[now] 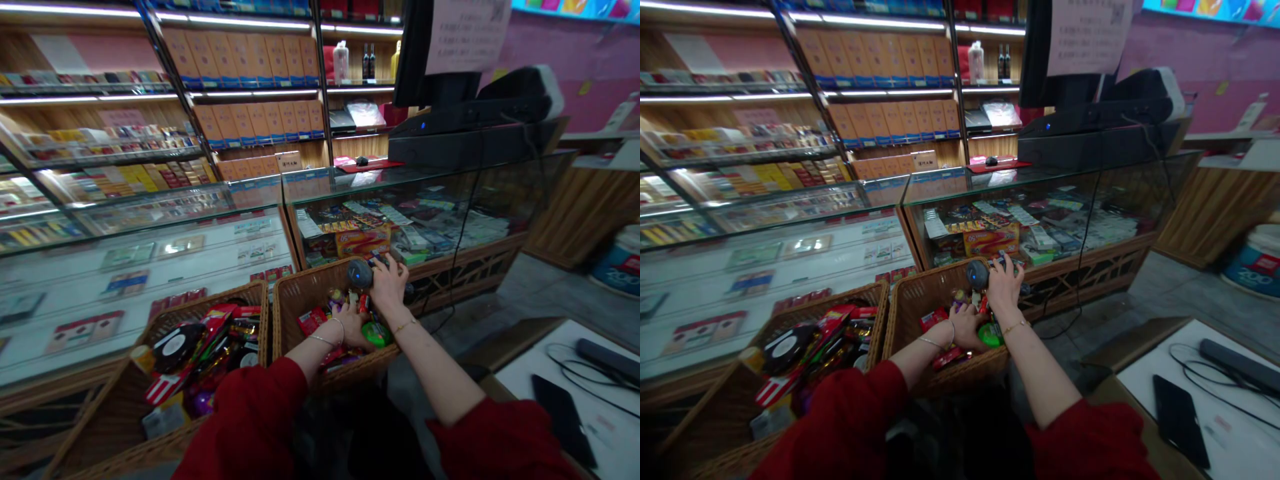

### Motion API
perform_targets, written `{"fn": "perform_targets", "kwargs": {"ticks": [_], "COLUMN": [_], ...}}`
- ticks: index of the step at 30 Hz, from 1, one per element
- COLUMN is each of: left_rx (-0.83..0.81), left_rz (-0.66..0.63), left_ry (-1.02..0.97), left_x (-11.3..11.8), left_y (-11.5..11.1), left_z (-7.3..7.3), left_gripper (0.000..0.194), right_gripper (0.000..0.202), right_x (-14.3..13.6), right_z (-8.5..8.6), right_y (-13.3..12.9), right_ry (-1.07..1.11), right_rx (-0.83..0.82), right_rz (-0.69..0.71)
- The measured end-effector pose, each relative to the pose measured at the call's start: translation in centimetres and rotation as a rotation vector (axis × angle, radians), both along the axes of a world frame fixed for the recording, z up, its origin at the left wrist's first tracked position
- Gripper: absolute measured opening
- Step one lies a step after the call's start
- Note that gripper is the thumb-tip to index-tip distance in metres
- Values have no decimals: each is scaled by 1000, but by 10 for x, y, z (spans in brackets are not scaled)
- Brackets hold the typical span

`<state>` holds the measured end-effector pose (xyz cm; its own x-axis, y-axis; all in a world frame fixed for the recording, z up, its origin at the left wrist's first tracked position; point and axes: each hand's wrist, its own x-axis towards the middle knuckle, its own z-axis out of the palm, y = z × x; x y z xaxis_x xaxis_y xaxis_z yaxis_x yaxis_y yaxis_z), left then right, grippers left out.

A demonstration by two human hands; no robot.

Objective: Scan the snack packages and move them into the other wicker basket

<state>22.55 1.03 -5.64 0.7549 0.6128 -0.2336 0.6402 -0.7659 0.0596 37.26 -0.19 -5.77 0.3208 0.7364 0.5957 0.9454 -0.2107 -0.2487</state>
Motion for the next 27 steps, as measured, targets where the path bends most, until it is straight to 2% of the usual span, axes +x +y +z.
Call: {"fn": "perform_targets", "kwargs": {"ticks": [4, 10, 13, 16, 19, 21, 24, 27], "left_rx": [-43, 3, 14, -42, -43, 34, 226, 401], "left_rz": [9, 7, -14, -19, 26, 66, 141, 234], "left_ry": [20, -5, -31, -29, -60, -134, -252, -324], "left_x": [4, 6, 4, -4, -21, -38, -67, -95], "left_y": [1, -2, 1, 9, 20, 27, 37, 44], "left_z": [-5, -10, -1, 18, 38, 48, 55, 56], "left_gripper": [81, 76, 80, 83, 84, 83, 80, 77], "right_gripper": [24, 24, 25, 25, 25, 26, 25, 25], "right_x": [-1, 0, -2, -4, -6, -6, -8, -13], "right_z": [2, 4, 5, 7, 6, 4, 4, 10], "right_y": [0, -1, -2, -2, -2, -3, -4, -6], "right_ry": [7, 35, 33, 36, 52, 64, 69, 44], "right_rx": [-13, -5, -9, -1, 30, 52, 64, 62], "right_rz": [-8, -4, -16, -37, -35, -24, 4, 36]}}
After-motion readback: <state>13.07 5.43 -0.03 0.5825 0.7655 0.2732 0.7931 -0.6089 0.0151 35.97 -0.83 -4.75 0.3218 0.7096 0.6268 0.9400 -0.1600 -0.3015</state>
